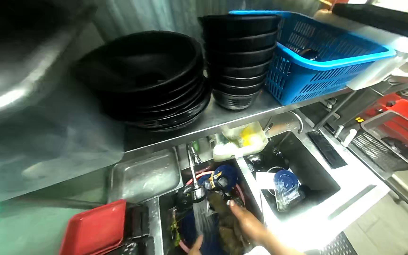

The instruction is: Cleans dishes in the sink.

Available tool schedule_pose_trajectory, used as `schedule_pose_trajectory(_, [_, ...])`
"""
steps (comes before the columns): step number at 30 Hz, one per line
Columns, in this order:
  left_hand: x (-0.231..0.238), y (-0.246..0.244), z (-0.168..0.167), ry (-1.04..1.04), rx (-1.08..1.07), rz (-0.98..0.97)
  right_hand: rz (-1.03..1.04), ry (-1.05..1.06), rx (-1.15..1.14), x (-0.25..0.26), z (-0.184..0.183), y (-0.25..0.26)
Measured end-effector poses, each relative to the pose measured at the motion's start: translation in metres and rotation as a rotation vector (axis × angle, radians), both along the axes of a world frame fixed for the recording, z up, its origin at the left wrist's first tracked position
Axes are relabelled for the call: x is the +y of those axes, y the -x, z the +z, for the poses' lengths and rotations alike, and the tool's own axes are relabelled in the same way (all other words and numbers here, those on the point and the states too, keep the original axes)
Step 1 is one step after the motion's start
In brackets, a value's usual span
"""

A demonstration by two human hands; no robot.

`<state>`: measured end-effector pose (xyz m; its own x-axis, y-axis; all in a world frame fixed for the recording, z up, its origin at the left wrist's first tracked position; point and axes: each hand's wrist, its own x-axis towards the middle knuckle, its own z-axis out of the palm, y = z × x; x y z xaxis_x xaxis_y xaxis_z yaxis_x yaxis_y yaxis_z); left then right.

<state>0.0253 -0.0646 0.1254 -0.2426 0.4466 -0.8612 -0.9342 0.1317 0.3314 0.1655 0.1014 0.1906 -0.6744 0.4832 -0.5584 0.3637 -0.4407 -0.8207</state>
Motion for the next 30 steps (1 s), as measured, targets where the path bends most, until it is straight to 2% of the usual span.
schedule_pose_trajectory(2, [-0.001,0.006,0.009,-0.036,0.020,0.042,0.075,-0.095,-0.072,-0.012,-0.009,0.026])
schedule_pose_trajectory(6, [-0.003,0.016,0.028,-0.053,0.056,0.064,-0.029,-0.367,-0.055,-0.044,-0.026,0.058])
schedule_pose_trajectory(10, [-0.010,0.028,0.026,-0.070,0.159,0.052,0.302,-0.816,0.161,-0.093,-0.032,0.058])
schedule_pose_trajectory(11, [-0.013,0.030,0.022,-0.064,0.215,0.058,0.372,-0.895,0.169,-0.097,-0.036,0.057])
schedule_pose_trajectory(13, [-0.021,0.034,0.018,-0.081,0.291,0.034,0.455,-0.998,0.036,-0.088,-0.043,0.059])
schedule_pose_trajectory(16, [-0.021,0.033,0.025,-0.095,0.347,-0.017,0.466,-1.006,-0.174,-0.070,-0.051,0.072])
schedule_pose_trajectory(20, [-0.015,0.044,0.029,-0.095,0.472,-0.034,0.562,-1.042,0.117,-0.084,-0.043,0.077])
schedule_pose_trajectory(22, [-0.017,0.047,0.028,-0.126,0.477,-0.055,0.525,-1.074,-0.088,-0.069,-0.053,0.084])
schedule_pose_trajectory(24, [-0.009,0.042,0.030,-0.104,0.466,-0.043,0.487,-0.908,-0.351,-0.061,-0.045,0.103])
schedule_pose_trajectory(25, [-0.003,0.041,0.029,-0.089,0.468,-0.014,0.472,-0.862,-0.353,-0.065,-0.039,0.111])
schedule_pose_trajectory(28, [0.007,0.045,0.018,-0.012,0.530,0.181,0.470,-0.914,0.027,-0.079,-0.039,0.108])
schedule_pose_trajectory(29, [0.007,0.049,0.014,0.004,0.531,0.258,0.491,-1.000,0.088,-0.071,-0.048,0.103])
schedule_pose_trajectory(30, [0.003,0.052,0.010,-0.025,0.499,0.300,0.520,-1.096,0.043,-0.057,-0.056,0.098])
